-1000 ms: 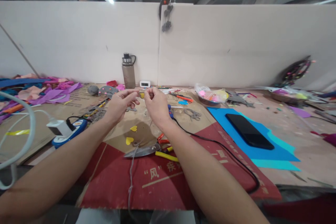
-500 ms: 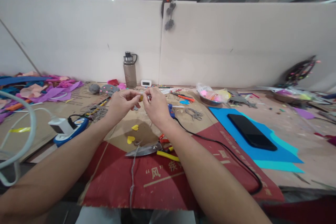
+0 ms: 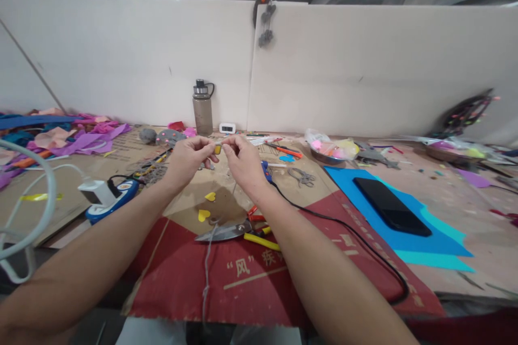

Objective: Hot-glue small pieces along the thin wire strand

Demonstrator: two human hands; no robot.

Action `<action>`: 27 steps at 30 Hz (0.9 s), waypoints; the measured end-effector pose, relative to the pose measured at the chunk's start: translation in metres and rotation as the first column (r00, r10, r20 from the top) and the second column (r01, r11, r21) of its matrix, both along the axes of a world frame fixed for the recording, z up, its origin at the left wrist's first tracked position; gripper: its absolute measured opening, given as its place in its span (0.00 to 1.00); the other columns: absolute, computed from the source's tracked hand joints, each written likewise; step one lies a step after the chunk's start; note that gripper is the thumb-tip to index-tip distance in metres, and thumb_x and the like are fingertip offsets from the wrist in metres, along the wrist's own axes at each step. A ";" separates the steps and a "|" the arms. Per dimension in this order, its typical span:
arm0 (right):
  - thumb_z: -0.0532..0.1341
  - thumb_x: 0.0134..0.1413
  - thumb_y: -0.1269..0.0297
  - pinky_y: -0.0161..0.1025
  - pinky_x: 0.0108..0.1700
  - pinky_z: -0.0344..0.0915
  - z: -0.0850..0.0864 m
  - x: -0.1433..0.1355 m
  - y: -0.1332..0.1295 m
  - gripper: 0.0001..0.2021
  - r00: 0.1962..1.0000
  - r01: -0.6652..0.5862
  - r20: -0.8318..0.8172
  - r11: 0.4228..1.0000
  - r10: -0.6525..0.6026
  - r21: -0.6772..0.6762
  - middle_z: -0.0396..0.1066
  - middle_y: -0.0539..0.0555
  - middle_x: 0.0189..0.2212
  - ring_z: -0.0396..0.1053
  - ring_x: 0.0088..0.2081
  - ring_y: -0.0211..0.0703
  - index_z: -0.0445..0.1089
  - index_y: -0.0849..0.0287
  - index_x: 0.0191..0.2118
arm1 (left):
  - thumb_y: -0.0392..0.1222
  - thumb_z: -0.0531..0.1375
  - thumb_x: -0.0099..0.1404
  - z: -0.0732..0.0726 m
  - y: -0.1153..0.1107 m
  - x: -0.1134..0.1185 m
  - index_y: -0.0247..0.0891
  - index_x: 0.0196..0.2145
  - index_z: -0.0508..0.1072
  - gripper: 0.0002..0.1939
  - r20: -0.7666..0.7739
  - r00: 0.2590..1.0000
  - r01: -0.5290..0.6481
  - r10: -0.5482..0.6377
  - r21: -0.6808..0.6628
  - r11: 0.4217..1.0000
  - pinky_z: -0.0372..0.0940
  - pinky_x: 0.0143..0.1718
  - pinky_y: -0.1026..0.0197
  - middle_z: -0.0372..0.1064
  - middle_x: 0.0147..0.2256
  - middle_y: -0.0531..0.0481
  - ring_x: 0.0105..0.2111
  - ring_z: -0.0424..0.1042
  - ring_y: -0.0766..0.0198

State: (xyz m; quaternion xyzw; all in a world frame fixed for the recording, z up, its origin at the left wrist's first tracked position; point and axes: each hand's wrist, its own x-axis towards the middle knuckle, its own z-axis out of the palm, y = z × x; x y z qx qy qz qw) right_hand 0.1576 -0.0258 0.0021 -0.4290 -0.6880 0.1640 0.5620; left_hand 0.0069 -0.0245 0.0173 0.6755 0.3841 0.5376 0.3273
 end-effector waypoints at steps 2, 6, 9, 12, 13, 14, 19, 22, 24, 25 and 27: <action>0.56 0.54 0.60 0.37 0.33 0.59 0.001 0.000 -0.001 0.09 1.000 0.024 0.008 1.000 -0.024 -0.001 0.66 0.49 0.25 0.60 0.26 0.37 0.69 0.58 0.34 | 0.46 0.60 0.59 0.000 0.000 0.000 0.35 0.28 0.74 0.11 -0.016 1.000 -0.008 0.008 0.008 1.000 0.59 0.19 0.67 0.72 0.21 0.49 0.16 0.64 0.70; 0.56 0.54 0.61 0.37 0.32 0.57 0.003 -0.001 -0.004 0.08 0.997 0.067 0.046 0.997 -0.068 0.025 0.65 0.49 0.24 0.59 0.25 0.37 0.69 0.58 0.32 | 0.45 0.60 0.59 0.000 -0.002 0.001 0.35 0.27 0.74 0.10 -0.039 0.999 -0.013 0.014 0.015 1.000 0.59 0.18 0.68 0.72 0.21 0.49 0.15 0.64 0.71; 0.54 0.54 0.61 0.37 0.32 0.57 0.005 -0.001 -0.005 0.08 0.990 0.093 0.100 0.994 -0.097 0.050 0.65 0.49 0.23 0.59 0.26 0.38 0.68 0.58 0.30 | 0.45 0.60 0.58 0.000 -0.002 0.001 0.35 0.27 0.74 0.10 -0.045 0.999 0.001 -0.001 0.009 1.000 0.59 0.18 0.68 0.72 0.20 0.50 0.15 0.63 0.71; 0.53 0.55 0.63 0.37 0.33 0.56 0.006 0.000 -0.006 0.08 0.984 0.101 0.141 0.993 -0.108 0.059 0.65 0.49 0.24 0.60 0.26 0.38 0.65 0.58 0.28 | 0.44 0.61 0.57 0.002 0.000 0.000 0.34 0.26 0.74 0.10 -0.041 0.997 0.062 -0.064 -0.039 0.997 0.59 0.17 0.68 0.71 0.20 0.49 0.15 0.64 0.71; 0.53 0.55 0.63 0.37 0.33 0.56 0.006 0.000 -0.006 0.08 0.983 0.101 0.151 0.993 -0.108 0.056 0.65 0.49 0.24 0.60 0.26 0.38 0.65 0.58 0.28 | 0.45 0.61 0.56 0.002 0.001 -0.001 0.34 0.26 0.74 0.10 -0.030 0.995 0.097 -0.099 -0.067 0.993 0.59 0.17 0.68 0.71 0.20 0.49 0.16 0.65 0.71; 0.52 0.55 0.63 0.37 0.33 0.56 0.006 0.000 -0.006 0.08 0.981 0.103 0.160 0.993 -0.110 0.054 0.65 0.50 0.24 0.60 0.27 0.38 0.64 0.58 0.28 | 0.45 0.62 0.56 0.003 0.003 -0.001 0.34 0.25 0.74 0.10 -0.007 0.991 0.134 -0.135 -0.101 0.986 0.59 0.17 0.68 0.71 0.21 0.48 0.17 0.67 0.69; 0.52 0.56 0.63 0.38 0.33 0.55 0.007 0.002 -0.004 0.08 0.974 0.134 0.176 0.989 -0.141 0.056 0.65 0.50 0.24 0.60 0.27 0.39 0.62 0.57 0.27 | 0.51 0.61 0.57 0.005 0.006 -0.004 0.32 0.29 0.75 0.16 0.161 0.964 0.243 -0.210 -0.224 0.944 0.58 0.16 0.68 0.73 0.26 0.44 0.22 0.73 0.64; 0.52 0.56 0.64 0.38 0.33 0.54 0.006 0.002 -0.004 0.08 0.971 0.137 0.190 0.989 -0.145 0.052 0.64 0.50 0.23 0.60 0.27 0.39 0.62 0.57 0.27 | 0.50 0.64 0.54 0.004 0.005 -0.003 0.33 0.30 0.76 0.15 0.037 0.978 0.207 -0.204 -0.164 0.965 0.60 0.17 0.68 0.74 0.27 0.45 0.23 0.73 0.64; 0.52 0.56 0.64 0.38 0.33 0.54 0.006 0.002 -0.003 0.08 0.968 0.139 0.201 0.989 -0.148 0.054 0.64 0.50 0.23 0.60 0.27 0.39 0.61 0.57 0.27 | 0.47 0.64 0.54 0.004 0.004 -0.002 0.34 0.29 0.76 0.12 -0.049 0.985 0.162 -0.168 -0.099 0.982 0.61 0.17 0.68 0.73 0.25 0.47 0.21 0.72 0.66; 0.52 0.56 0.64 0.38 0.33 0.54 0.005 0.001 -0.003 0.08 0.967 0.140 0.205 0.988 -0.149 0.059 0.64 0.50 0.23 0.60 0.27 0.39 0.61 0.57 0.27 | 0.46 0.64 0.54 0.003 0.003 -0.001 0.34 0.29 0.76 0.11 -0.070 0.987 0.139 -0.144 -0.072 0.988 0.61 0.17 0.68 0.73 0.24 0.48 0.20 0.72 0.67; 0.52 0.56 0.65 0.38 0.33 0.54 0.004 0.001 -0.003 0.08 0.966 0.137 0.213 0.988 -0.149 0.071 0.64 0.50 0.24 0.60 0.28 0.40 0.61 0.57 0.27 | 0.44 0.63 0.55 0.002 0.003 0.000 0.34 0.28 0.75 0.09 -0.085 0.990 0.110 -0.113 -0.037 0.993 0.61 0.17 0.69 0.72 0.22 0.49 0.19 0.70 0.68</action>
